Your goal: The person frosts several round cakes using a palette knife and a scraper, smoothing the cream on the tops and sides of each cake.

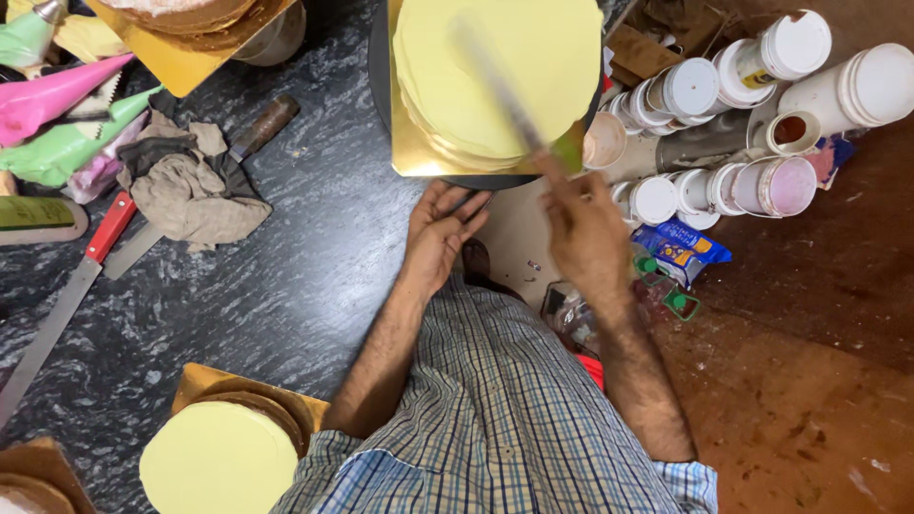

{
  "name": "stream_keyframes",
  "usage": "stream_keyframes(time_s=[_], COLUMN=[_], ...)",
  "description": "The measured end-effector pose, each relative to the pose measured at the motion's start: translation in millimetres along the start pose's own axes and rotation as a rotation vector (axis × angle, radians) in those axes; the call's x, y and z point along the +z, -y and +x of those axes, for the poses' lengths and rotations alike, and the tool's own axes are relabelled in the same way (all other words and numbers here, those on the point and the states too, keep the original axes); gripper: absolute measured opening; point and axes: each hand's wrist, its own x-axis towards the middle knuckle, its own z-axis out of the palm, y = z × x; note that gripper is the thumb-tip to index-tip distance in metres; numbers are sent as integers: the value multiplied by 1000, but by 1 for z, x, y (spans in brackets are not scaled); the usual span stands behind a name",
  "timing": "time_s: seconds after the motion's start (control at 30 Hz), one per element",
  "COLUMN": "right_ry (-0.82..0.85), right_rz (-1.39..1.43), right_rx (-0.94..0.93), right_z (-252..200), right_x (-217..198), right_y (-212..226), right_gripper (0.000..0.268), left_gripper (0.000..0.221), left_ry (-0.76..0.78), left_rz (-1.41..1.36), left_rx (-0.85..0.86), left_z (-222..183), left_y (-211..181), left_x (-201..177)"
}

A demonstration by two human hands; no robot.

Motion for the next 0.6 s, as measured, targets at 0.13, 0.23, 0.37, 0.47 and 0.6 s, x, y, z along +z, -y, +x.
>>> stream_keyframes(time_s=[0.13,0.23,0.37,0.47,0.6], right_ry=[-179,-139,12,21,-186], right_rz=[-44,-185,-120,-45,-39], right_rx=[74,113,136,59,18], right_z=[7,3,-7,-6,8], right_x=[-17,-17,10,14,0], right_y=[-43,-41,3,9,-34], right_gripper=[47,50,50,50,51], left_gripper=[76,83,75,75,85], left_ry=[-75,-108,2,25,-117], left_rz=[2,19,142,193,145], left_rx=[198,249,-2,-89,147], left_z=[2,4,3,2,3], left_y=[-10,-6,14,6,-22], left_x=[-8,-8,2,10,9])
